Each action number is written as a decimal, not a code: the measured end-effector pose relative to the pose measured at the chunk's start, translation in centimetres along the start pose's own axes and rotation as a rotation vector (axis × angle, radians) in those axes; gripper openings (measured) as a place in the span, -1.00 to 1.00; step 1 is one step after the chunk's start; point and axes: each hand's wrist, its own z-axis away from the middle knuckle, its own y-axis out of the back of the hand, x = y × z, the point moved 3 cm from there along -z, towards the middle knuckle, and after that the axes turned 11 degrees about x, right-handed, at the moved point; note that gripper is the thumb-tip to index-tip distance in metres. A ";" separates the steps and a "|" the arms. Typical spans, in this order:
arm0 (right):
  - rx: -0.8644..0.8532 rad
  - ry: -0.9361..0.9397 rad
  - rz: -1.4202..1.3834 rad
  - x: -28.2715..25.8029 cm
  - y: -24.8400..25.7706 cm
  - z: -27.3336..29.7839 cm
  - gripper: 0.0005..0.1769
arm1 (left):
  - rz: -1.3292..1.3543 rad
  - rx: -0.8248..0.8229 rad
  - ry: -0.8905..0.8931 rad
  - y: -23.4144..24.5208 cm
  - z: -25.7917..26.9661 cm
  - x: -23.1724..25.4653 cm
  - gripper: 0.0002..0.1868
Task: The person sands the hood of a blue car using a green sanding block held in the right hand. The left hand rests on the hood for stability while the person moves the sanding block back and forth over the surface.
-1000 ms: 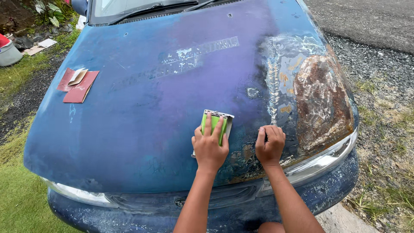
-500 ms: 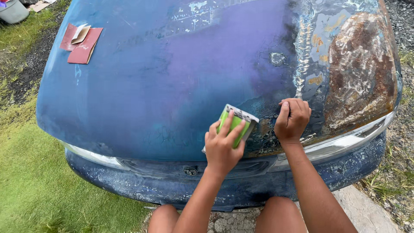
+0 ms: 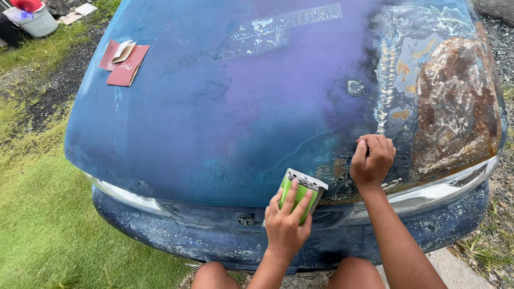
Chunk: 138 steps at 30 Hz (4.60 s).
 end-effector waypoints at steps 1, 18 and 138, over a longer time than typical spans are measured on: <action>0.013 0.004 -0.001 -0.1 -0.4 -0.6 -0.76 | 0.005 0.010 -0.008 -0.9 -1.9 -0.5 -0.46; -0.005 0.021 0.006 -1.7 0.2 -1.1 -0.68 | 0.048 -0.045 0.047 -0.4 -3.0 -1.7 -0.50; -0.347 0.085 0.442 -10.3 -20.1 -8.6 -0.31 | 0.608 -0.204 0.429 -12.6 -24.2 -18.8 -0.78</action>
